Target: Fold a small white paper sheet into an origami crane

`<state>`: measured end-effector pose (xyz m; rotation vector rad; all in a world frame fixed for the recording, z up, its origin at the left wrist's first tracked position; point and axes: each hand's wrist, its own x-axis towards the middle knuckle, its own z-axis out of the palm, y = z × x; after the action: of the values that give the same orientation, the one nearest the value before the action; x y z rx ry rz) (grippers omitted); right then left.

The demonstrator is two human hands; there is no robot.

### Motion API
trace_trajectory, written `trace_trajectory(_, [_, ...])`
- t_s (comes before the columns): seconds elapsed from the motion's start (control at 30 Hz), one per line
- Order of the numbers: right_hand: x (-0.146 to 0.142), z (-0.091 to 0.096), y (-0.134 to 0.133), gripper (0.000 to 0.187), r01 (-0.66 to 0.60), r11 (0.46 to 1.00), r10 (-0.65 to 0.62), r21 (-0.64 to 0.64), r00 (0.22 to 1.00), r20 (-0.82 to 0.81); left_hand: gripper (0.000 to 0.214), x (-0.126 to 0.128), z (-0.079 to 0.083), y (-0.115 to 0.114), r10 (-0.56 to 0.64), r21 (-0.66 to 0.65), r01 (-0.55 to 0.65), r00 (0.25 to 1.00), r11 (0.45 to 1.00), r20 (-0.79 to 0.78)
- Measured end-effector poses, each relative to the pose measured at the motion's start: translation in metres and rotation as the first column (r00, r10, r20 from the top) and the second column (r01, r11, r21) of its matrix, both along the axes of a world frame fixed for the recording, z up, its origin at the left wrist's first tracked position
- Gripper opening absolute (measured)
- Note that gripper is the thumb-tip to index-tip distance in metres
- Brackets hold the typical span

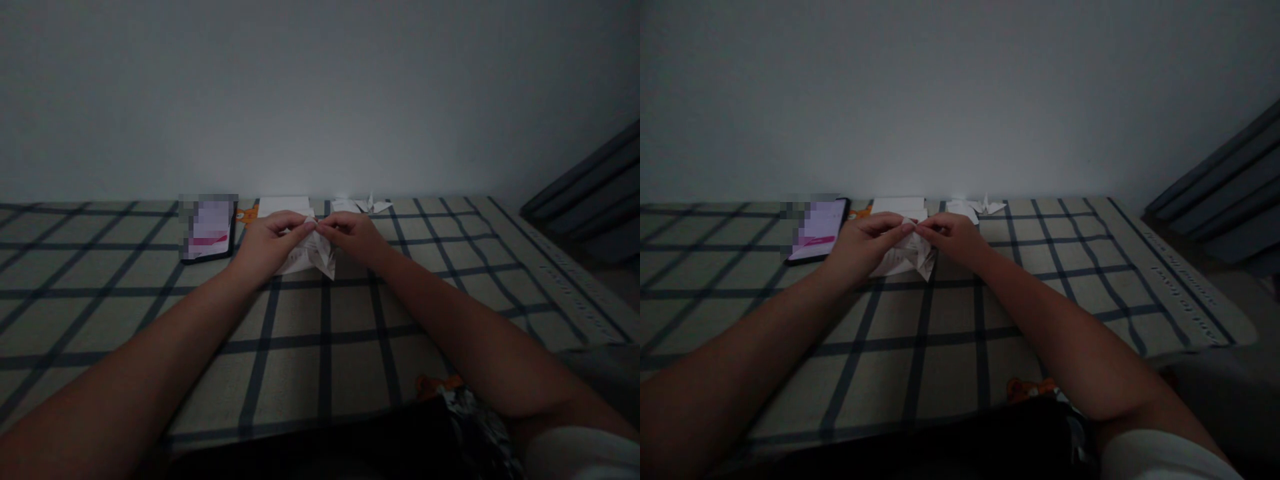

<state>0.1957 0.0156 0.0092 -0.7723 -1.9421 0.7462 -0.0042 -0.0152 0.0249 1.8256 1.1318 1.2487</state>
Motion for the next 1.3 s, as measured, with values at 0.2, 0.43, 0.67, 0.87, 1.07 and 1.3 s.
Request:
trace_trajectory(0.2, [-0.0004,0.0008,-0.0020,0.036,0.002,1.000,-0.001,-0.001,1.000,0.019,0.024,0.0028,0.0020,-0.0035,0.046,-0.076,-0.044,0.999,0.996,0.018])
trace_trajectory(0.43, [-0.0014,0.0017,-0.0034,0.036,-0.023,1.000,0.022,0.019,0.999,0.042,0.026,0.0036,0.0033,-0.0041,0.060,-0.047,-0.059,0.998,0.997,0.034])
trace_trajectory(0.67, [-0.0023,0.0021,-0.0041,0.032,-0.040,0.998,0.037,0.046,0.998,0.059,0.018,0.0015,0.0014,-0.0009,0.079,0.025,-0.079,0.997,0.997,0.000])
trace_trajectory(0.87, [-0.0023,-0.0010,-0.0038,0.030,-0.053,0.998,0.051,0.029,0.997,0.062,0.017,0.0027,-0.0003,0.0001,0.120,-0.017,-0.119,0.991,0.993,0.060])
trace_trajectory(1.07, [-0.0027,-0.0018,-0.0038,0.028,-0.061,0.998,0.059,0.023,0.997,0.058,0.020,0.0040,0.0022,-0.0026,0.140,-0.106,-0.126,0.981,0.986,0.137])
trace_trajectory(1.3, [-0.0028,-0.0018,-0.0031,0.032,-0.072,0.996,0.067,0.060,0.994,0.084,0.034,0.0031,0.0005,-0.0019,0.122,-0.148,-0.101,0.983,0.984,0.140])
